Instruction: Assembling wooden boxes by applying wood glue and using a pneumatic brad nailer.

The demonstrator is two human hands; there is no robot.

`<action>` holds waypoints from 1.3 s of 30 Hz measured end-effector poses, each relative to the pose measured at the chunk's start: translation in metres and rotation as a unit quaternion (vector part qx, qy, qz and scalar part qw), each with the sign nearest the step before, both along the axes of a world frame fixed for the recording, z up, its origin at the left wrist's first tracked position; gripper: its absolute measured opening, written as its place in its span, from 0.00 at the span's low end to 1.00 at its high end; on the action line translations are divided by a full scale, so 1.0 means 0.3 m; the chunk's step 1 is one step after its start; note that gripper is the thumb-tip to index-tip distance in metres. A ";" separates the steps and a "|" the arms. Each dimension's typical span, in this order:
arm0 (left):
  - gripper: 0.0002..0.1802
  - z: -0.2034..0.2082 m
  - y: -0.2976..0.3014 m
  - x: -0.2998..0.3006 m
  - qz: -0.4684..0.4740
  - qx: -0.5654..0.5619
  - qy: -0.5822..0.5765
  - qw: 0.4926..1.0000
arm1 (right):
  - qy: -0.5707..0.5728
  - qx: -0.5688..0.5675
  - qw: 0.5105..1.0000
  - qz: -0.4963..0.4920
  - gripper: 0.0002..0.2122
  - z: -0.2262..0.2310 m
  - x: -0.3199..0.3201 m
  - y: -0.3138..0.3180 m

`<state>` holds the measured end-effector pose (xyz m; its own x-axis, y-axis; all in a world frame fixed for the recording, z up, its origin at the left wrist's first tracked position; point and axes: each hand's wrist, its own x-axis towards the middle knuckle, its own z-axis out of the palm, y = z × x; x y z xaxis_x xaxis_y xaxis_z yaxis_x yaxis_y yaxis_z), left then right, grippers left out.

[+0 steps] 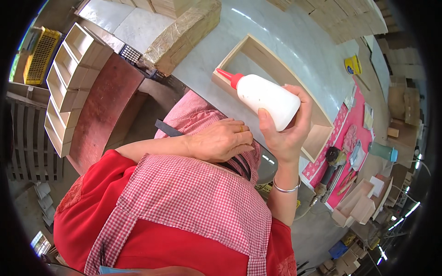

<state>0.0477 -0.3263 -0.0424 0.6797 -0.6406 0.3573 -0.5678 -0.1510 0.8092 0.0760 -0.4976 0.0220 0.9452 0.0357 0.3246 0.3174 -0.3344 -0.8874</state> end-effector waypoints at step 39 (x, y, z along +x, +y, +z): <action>0.09 -0.011 0.005 0.009 -0.017 -0.005 -0.002 1.000 | -0.093 -0.125 0.979 -0.129 0.24 0.037 0.159 -0.077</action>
<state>0.0505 -0.3249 -0.0456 0.6562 -0.6595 0.3666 -0.5758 -0.1237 0.8082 0.1237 -0.5207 0.0332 0.8588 -0.0955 0.5033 0.3420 -0.6246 -0.7021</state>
